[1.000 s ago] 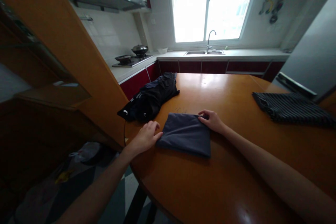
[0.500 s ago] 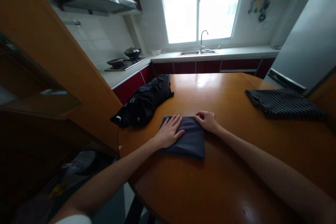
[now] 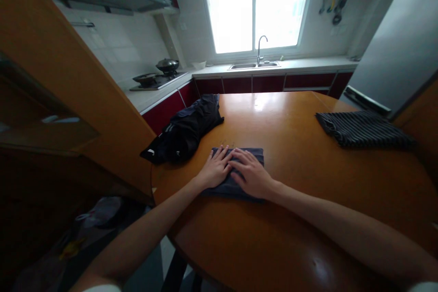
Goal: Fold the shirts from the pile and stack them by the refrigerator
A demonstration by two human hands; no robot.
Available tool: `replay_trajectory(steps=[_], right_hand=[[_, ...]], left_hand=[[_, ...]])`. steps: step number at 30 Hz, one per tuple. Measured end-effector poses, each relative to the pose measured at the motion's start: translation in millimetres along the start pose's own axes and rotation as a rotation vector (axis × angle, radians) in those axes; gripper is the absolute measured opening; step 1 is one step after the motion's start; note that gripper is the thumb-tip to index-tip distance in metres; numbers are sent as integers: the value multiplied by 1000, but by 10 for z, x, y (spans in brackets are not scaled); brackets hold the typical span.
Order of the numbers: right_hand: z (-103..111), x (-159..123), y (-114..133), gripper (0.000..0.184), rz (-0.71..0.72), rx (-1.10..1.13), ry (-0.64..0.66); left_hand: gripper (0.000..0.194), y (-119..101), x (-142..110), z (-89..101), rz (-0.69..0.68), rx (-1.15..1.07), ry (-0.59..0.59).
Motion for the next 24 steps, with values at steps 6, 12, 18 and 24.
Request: replay_trajectory(steps=[6,12,18,24], right_hand=[[-82,-331,357,90,52,-19,325],[-16,-487,587,97,107,77,393],[36,-449,831,46,145,271,337],[106,-74,339,41,-79,255,-166]], left_hand=[[54,132,62,12,11,-53,23],[56,309,145,4,122,-111,5],[51,235,163,152,117,-25,-79],[56,-150,31,240,-161,-56,-72]])
Point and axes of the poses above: each hand's wrist, its own x-axis towards the middle knuckle, its own z-axis out of the back of the hand, y = z × x, the point moved 1 cm from there along x, towards the middle knuckle, and after that the axes turned 10 degrees about -y, right-handed, at the moved point
